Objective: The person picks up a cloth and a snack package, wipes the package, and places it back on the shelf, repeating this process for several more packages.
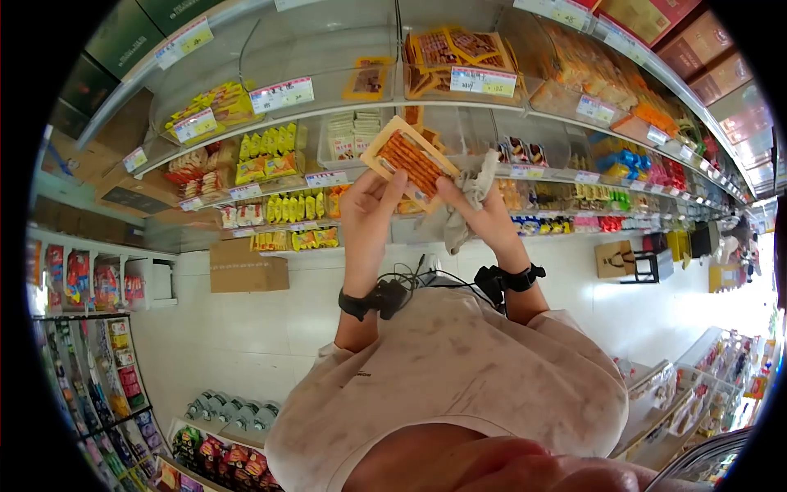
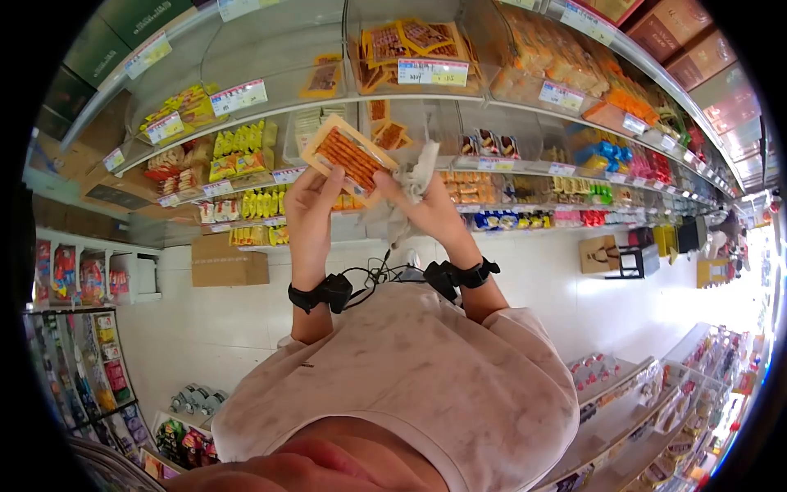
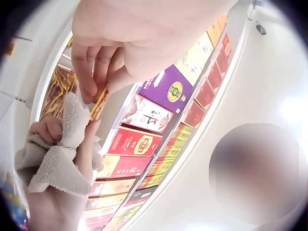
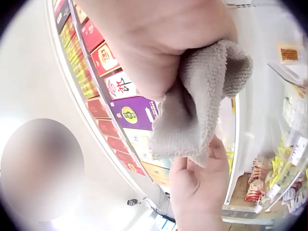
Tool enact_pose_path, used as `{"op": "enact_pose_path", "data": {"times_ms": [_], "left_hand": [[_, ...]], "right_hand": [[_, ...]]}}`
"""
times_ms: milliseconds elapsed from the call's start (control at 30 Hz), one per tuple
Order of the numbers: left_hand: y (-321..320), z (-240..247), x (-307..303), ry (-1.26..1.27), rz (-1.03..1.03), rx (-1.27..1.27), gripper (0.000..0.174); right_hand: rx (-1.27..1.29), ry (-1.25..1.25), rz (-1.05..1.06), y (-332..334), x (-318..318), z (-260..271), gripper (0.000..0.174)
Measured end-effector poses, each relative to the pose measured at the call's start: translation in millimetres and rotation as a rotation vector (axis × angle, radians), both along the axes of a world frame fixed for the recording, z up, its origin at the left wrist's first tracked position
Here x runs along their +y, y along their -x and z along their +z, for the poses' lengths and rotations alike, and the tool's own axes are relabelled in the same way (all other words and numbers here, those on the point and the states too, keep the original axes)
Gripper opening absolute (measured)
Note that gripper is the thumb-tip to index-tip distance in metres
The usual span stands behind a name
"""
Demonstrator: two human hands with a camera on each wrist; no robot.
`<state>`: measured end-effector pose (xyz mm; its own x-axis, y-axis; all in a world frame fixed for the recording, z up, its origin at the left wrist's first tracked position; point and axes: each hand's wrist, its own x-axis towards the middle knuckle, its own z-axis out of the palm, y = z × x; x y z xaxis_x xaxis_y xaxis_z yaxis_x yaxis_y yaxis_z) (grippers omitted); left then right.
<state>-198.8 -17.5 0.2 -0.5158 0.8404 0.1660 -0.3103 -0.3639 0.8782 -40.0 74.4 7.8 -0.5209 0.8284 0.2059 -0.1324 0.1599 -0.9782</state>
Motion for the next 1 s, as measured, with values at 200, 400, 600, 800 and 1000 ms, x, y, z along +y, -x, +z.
{"op": "enact_pose_path", "data": {"times_ms": [200,400,600,800,1000], "left_hand": [[-5,31,33,0.082,0.068,0.234,0.018],[-38,58,87,0.119,0.052,0.449,0.026],[-54,62,130,-0.047,-0.066,0.653,0.032],[-52,69,162,-0.113,0.048,0.607,0.042],[-29,78,197,-0.029,0.093,0.599,0.032]], "right_hand": [[0.116,-0.373,-0.359,-4,50,28,0.029],[0.025,-0.701,-0.118,-1,61,31,0.073],[0.212,-0.527,-0.073,-34,91,37,0.065],[0.035,-0.344,-0.248,-46,125,45,0.039],[0.280,-0.555,-0.516,-33,141,35,0.048]]}}
